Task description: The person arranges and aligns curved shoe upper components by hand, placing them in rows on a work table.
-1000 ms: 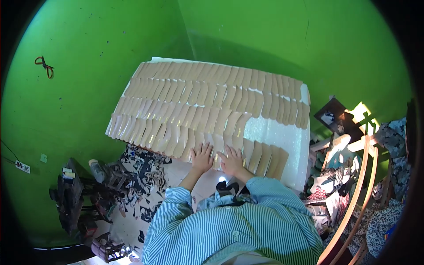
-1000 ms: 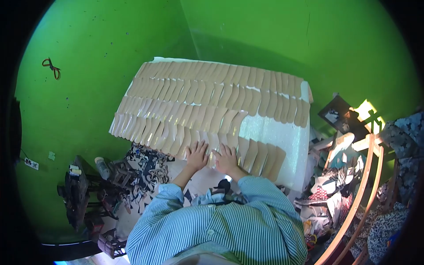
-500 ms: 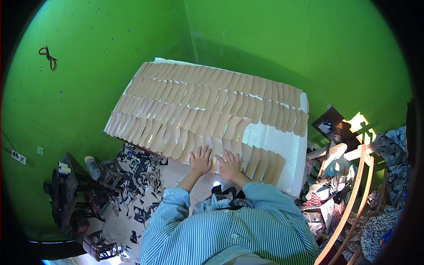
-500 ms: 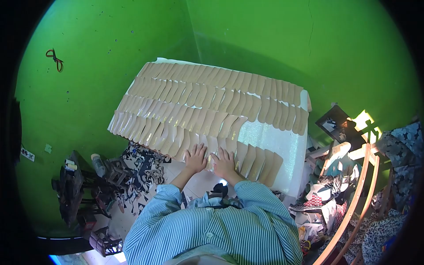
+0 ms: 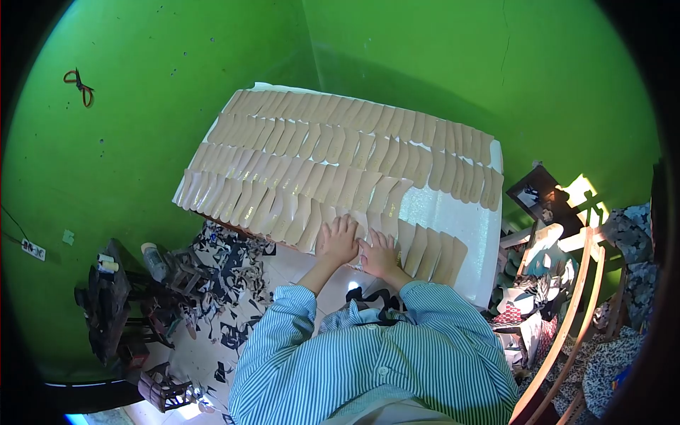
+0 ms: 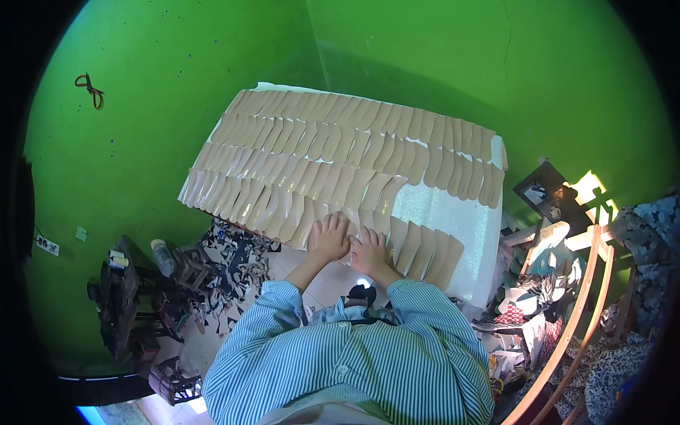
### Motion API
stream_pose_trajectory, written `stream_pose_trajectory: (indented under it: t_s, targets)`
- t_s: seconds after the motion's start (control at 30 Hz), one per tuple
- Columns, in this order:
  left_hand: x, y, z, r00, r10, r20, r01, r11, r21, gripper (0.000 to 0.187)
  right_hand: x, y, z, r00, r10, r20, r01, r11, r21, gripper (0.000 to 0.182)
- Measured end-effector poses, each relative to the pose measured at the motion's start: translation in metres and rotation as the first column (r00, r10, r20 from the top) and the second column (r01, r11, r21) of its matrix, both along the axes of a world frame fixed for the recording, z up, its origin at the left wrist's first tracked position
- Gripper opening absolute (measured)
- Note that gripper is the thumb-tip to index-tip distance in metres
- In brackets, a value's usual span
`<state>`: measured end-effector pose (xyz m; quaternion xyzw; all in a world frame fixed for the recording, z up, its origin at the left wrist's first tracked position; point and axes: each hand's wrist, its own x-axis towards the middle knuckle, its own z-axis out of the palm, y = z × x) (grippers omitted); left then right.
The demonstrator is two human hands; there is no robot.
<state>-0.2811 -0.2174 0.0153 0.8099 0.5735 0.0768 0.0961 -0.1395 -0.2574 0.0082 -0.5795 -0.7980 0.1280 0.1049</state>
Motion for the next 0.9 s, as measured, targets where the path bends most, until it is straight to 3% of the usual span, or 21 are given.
stream_pose_trajectory:
  t_s: [0.23, 0.43, 0.83, 0.9]
  targets:
    - [0.008, 0.006, -0.001, 1.000, -0.020, 0.019, 0.019, 0.999, 0.034, 0.050, 0.008, 0.005, -0.001, 0.994, 0.030, -0.109, -0.015, 0.991, 0.136, 0.045]
    - [0.020, 0.015, -0.008, 0.997, -0.076, 0.017, 0.075, 0.995, 0.067, 0.054, 0.031, 0.013, -0.002, 0.979, -0.051, -0.197, 0.098, 0.967, 0.235, 0.045]
    - [0.057, 0.037, -0.009, 0.984, -0.166, 0.067, 0.162, 0.984, 0.071, 0.056, 0.072, 0.030, 0.001, 0.960, -0.246, -0.132, 0.273, 0.926, 0.262, 0.046]
    - [0.062, 0.035, -0.011, 0.981, -0.180, 0.071, 0.175, 0.982, 0.068, 0.056, 0.075, 0.029, -0.006, 0.963, -0.267, -0.037, 0.269, 0.942, 0.202, 0.047]
